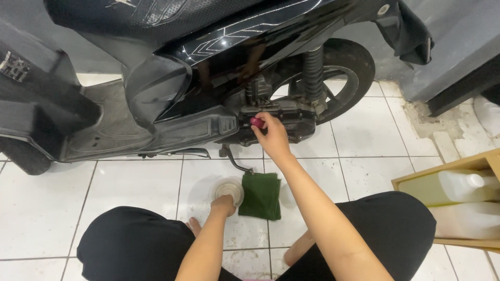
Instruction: The person sits on the floor and scrubs the engine casing of a black motorcycle using a small pink scrubber. They repeatedly dip the scrubber into a small container of water and continue cleaning the lower mechanical parts of the vehicle.
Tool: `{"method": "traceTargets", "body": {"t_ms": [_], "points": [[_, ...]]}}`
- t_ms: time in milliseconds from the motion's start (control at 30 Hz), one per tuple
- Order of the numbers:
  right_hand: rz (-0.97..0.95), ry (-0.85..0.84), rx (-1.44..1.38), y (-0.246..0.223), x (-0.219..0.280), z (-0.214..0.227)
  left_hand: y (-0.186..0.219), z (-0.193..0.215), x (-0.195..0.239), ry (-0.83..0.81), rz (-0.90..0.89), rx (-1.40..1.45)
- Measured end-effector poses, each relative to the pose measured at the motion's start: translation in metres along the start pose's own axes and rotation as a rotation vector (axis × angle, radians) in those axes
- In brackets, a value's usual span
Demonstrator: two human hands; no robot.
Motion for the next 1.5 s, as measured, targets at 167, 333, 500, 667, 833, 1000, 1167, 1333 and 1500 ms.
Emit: {"method": "traceTargets", "body": {"t_ms": [167,333,500,667,833,1000,1167,1333,1500], "points": [[0.092,-0.011,0.068,-0.007,-0.009,-0.017,0.0,-0.003,-0.002,0.005,0.003,0.006],[0.187,-0.022,0.168,-0.015,-0.015,-0.02,-0.006,-0.012,-0.022,0.023,0.019,0.016],[0.213,-0.063,0.176,-0.003,-0.019,-0.028,0.007,-0.011,-0.019,0.031,0.024,-0.07],[0.264,-0.075,0.217,-0.004,-0.013,-0.036,0.048,0.024,0.007,0.045,-0.089,-0.021],[0.271,-0.025,0.233,-0.003,-0.023,-0.033,0.049,0.02,-0.014,0.053,-0.146,0.052],[0.246,-0.024,0.238,-0.003,-0.003,-0.026,0.033,-0.015,-0.038,0.071,-0.119,-0.021],[0.231,-0.001,0.205,0.001,-0.019,-0.026,0.04,-0.022,-0.052,0.057,-0.153,-0.003],[0.22,0.015,0.184,0.006,-0.014,-0.023,0.034,-0.021,-0.05,0.081,-0.165,-0.007],[0.187,-0.007,0.189,0.0,-0.013,-0.02,0.033,-0.023,-0.051,0.045,-0.104,-0.032]]}}
Point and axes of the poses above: each hand's wrist, its own x-axis away from the middle knuckle, its own z-axis out of the back of the hand, y = z × x, the point moved 9 cm from there along -x, towards the middle knuckle, and after that the axes turned 14 degrees about -x, right-handed, at the moved point
